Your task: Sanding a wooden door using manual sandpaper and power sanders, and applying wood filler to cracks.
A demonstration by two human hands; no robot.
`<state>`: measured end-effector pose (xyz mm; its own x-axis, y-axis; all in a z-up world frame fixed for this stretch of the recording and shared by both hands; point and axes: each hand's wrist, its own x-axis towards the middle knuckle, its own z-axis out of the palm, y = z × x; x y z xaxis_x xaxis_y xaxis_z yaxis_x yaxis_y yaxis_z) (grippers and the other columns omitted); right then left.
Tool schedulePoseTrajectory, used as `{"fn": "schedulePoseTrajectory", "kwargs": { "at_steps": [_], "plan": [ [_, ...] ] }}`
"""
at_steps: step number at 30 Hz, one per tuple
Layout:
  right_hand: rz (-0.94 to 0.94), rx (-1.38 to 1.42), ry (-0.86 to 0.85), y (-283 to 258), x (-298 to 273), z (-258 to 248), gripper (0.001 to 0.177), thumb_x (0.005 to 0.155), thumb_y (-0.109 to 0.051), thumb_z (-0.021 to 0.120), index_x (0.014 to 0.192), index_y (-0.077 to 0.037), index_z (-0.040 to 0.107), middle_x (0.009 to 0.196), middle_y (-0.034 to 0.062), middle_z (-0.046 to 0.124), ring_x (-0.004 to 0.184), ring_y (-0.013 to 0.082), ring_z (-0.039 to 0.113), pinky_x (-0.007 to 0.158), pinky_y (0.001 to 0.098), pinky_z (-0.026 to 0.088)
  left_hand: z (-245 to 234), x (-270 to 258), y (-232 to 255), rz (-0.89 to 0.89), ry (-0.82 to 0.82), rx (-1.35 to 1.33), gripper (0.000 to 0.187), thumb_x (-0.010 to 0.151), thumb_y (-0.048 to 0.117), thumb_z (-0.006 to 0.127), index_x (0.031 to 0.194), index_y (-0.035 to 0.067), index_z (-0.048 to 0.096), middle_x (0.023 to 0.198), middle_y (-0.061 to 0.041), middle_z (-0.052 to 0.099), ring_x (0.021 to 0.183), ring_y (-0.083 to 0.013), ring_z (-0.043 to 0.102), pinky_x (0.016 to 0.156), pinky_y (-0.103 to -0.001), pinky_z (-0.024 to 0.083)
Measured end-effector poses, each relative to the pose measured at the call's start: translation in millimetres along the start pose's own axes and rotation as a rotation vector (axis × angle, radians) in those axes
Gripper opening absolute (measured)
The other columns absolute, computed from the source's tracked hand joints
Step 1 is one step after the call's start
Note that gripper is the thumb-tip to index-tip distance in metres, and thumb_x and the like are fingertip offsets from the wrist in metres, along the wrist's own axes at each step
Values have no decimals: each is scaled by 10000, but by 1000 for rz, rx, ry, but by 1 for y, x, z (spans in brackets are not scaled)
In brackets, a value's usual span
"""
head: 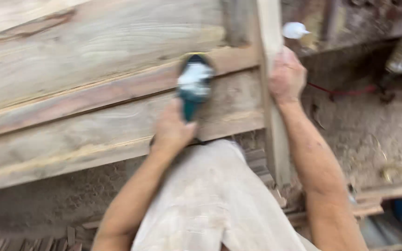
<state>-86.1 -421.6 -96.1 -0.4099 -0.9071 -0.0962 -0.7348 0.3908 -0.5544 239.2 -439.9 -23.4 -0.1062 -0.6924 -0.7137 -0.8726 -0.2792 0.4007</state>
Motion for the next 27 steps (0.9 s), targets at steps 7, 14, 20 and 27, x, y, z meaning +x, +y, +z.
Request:
{"fn": "schedulePoseTrajectory", "kwargs": {
  "at_steps": [7,14,20,27],
  "plan": [
    [-119,-209,65,17,-1,13,331,1155,-267,494,1099,-48,736,835,240,721,852,484,705,647,554,564,27,-6,-32,152,-86,94,748,748,389,803,1391,173,489,1178,-171,648,1130,-405,671,933,-549,558],
    [-13,-125,123,-14,-1,4,399,1121,-296,515,1012,-7,768,838,307,714,892,534,669,705,653,505,-84,-55,-177,-415,291,-154,629,837,249,685,1332,-4,390,892,-133,610,616,-304,626,554,-425,567],
    [37,-277,111,13,3,17,368,1118,-292,506,1091,-20,753,855,320,723,836,546,696,723,658,531,-60,-53,-265,-470,496,-31,1050,734,359,824,1571,54,268,1376,-385,466,1255,-583,531,1065,-625,422],
    [202,-90,89,-21,-2,8,407,1085,-363,436,1158,-99,737,964,269,732,938,544,670,802,700,502,-6,-16,-89,8,49,174,858,747,332,819,1457,-34,505,1392,-325,591,1295,-456,584,1116,-543,445]
  ]
}}
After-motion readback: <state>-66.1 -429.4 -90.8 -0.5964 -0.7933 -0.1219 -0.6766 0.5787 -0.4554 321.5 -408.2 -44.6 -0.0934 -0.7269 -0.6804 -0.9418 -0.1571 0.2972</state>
